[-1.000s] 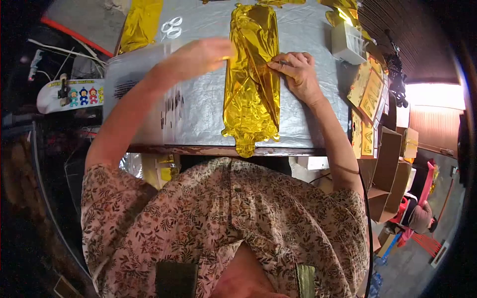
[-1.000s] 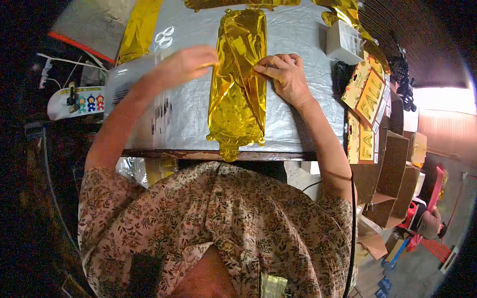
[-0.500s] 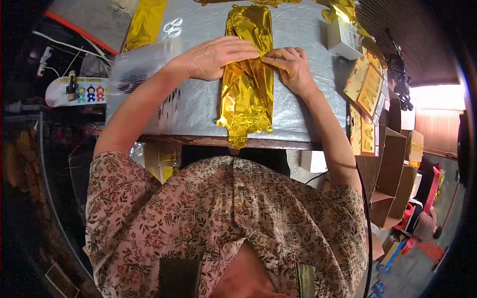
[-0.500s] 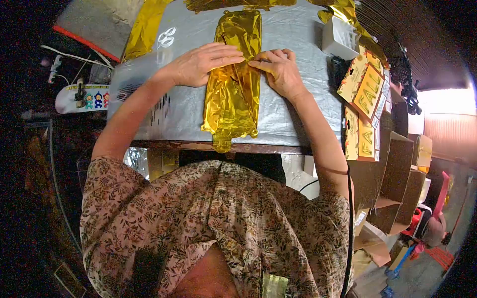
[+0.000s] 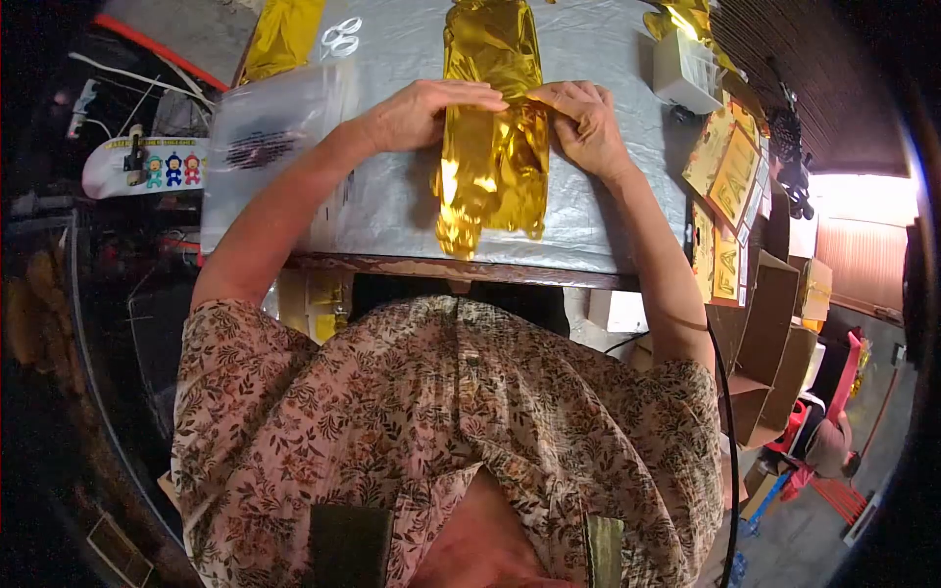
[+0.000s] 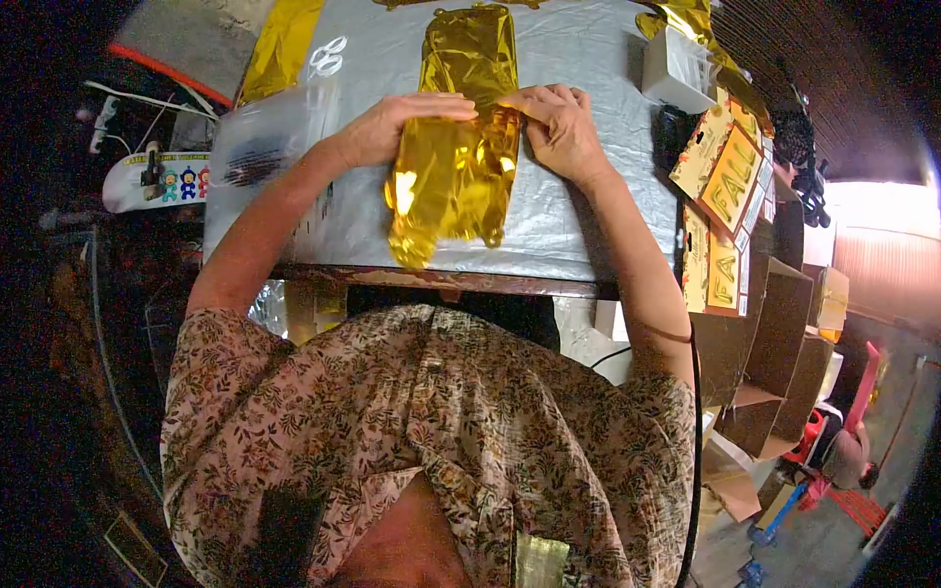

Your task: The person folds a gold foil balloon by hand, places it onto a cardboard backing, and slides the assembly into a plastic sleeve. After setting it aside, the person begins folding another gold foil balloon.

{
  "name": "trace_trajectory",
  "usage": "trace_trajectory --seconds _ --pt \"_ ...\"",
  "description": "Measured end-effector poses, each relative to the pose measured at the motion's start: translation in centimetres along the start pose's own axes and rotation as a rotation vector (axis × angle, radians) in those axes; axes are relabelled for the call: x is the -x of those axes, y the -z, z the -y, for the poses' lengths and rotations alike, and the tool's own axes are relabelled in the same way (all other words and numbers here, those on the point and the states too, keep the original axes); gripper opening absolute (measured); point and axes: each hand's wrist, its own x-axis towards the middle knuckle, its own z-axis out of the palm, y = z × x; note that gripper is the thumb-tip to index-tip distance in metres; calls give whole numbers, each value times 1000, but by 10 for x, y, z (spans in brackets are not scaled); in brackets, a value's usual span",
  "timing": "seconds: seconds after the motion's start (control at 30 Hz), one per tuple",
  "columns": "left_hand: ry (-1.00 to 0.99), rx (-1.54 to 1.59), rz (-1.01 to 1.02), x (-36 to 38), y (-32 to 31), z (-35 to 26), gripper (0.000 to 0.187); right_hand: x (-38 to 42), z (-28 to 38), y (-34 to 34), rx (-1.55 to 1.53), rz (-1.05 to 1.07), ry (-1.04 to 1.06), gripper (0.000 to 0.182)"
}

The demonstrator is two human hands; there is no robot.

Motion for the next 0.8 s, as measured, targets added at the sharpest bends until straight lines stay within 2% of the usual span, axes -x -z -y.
trace_trajectory --seconds 0.07,0.1,0.13,0.2,0.27,0.37,0.47,0.57,0.67,0.8 --pt "61 115 -59 3 0 -3 45 -2 -3 -2 -78 -17 -37 48" --pt "288 300 -100 7 -1 -2 39 -5 3 -1 -158 -36 -103 36" --pt "442 273 -93 5 0 2 35 -5 1 -2 -158 -33 -105 36" --pt "753 227 -68 1 -1 10 33 -8 -2 -3 -300 -3 -262 24" --pt "746 306 -114 0 5 22 89 -11 3 -1 -311 25 -290 18" --pt "773 347 -25 -8 31 -9 94 -12 5 -9 -412 -61 -346 21" --pt "823 311 -99 -8 25 0 92 -12 8 -10 -509 -85 -380 15" --pt "751 371 -30 -4 22 30 92 -10 6 -12 -398 -98 -343 15" --pt "697 329 -77 -10 33 -10 90 -10 8 -11 -350 -79 -282 16" --pt "825 364 -95 -14 31 -9 86 -7 2 -24 -274 -138 -271 13"
